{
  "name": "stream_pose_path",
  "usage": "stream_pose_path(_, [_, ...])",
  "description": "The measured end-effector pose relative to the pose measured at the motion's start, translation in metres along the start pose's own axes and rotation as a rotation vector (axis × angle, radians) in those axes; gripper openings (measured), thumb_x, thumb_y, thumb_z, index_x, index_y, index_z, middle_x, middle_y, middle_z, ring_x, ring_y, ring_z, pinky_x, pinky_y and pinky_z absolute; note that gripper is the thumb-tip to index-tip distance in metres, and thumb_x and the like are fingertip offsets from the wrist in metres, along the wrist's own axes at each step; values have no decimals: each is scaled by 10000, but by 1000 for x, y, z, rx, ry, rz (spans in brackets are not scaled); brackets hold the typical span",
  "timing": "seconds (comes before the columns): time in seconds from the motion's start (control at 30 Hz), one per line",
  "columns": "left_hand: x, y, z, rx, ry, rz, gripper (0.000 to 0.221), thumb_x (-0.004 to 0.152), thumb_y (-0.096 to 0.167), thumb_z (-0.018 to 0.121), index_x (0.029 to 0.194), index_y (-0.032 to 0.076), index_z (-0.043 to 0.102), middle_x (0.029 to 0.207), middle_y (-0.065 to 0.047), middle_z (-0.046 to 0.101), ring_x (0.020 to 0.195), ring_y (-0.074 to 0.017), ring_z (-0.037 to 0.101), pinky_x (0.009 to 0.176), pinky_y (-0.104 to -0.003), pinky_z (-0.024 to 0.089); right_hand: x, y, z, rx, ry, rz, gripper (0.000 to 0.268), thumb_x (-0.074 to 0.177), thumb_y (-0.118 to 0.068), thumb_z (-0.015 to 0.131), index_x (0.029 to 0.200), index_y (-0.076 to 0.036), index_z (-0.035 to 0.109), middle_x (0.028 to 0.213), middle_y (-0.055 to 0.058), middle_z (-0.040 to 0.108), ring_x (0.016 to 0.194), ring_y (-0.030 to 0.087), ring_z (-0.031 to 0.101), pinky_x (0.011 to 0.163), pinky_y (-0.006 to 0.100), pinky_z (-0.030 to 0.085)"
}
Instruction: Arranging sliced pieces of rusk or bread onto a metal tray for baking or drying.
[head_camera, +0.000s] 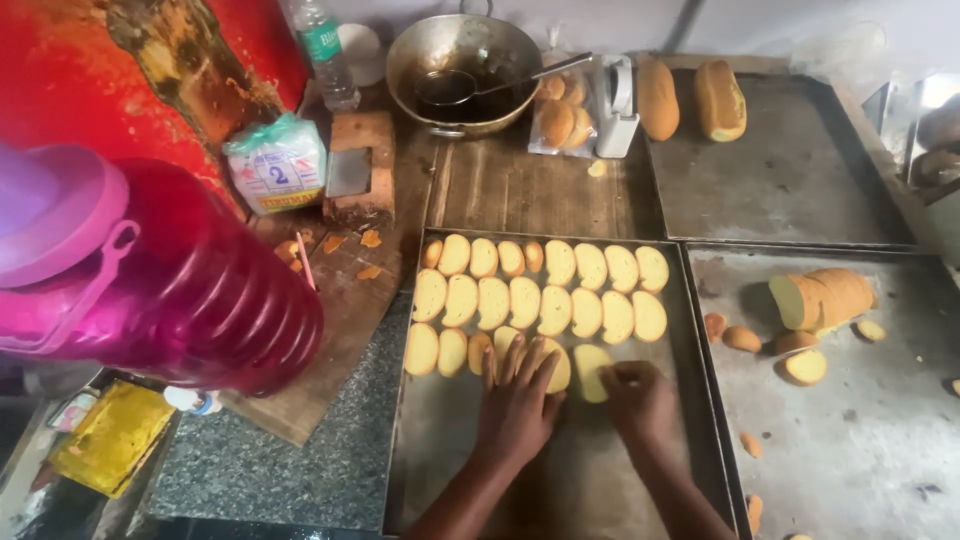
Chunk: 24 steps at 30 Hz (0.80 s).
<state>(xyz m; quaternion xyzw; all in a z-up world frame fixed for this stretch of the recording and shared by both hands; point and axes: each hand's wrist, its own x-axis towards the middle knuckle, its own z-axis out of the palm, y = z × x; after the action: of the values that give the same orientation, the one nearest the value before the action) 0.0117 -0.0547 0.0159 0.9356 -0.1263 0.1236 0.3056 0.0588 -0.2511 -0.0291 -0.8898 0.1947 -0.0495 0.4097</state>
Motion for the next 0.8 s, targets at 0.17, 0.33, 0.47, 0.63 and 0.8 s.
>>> stream_pose_path(0.17, [-3, -9, 16, 176, -77, -67, 536, 844, 178, 663, 1366, 102, 563, 1566, -80, 459, 1478, -309, 373, 1215, -645, 148, 21, -15, -8, 22, -165, 12, 271, 887, -294, 744, 987, -43, 766, 852, 190, 774, 793, 308, 770, 701, 436, 586])
stream_pose_path(0.33, [-7, -13, 22, 107, 34, -29, 506, 897, 201, 625, 1383, 90, 539, 1551, -116, 443, 1461, -329, 357, 1200, -638, 134, 135, 54, -76, -337, 314, -275, 261, 955, -201, 681, 1139, -18, 698, 1100, 236, 635, 984, 420, 634, 834, 518, 495])
stream_pose_path(0.47, [-7, -11, 21, 137, 47, -29, 513, 897, 223, 609, 1387, 89, 535, 1551, -106, 440, 1463, -315, 359, 1203, -638, 134, 209, 89, -129, -755, 528, -257, 714, 759, -417, 820, 1238, 70, 608, 1264, 310, 518, 1152, 478, 524, 894, 554, 439])
stream_pose_path(0.63, [-7, -8, 20, 114, 38, -55, 494, 899, 227, 610, 1373, 107, 545, 1557, -86, 446, 1471, -288, 362, 1212, -622, 142, 204, 85, -133, -865, 420, -283, 485, 892, -332, 766, 1221, -7, 619, 1269, 242, 544, 1229, 446, 521, 1040, 521, 414])
stream_pose_path(0.8, [-6, -5, 16, 131, 43, -43, 496, 914, 259, 624, 1384, 117, 552, 1561, -82, 456, 1483, -290, 370, 1226, -617, 149, 168, 55, -137, -698, 357, -253, 565, 828, -332, 782, 1283, -42, 614, 1294, 262, 536, 1226, 463, 496, 1073, 548, 356])
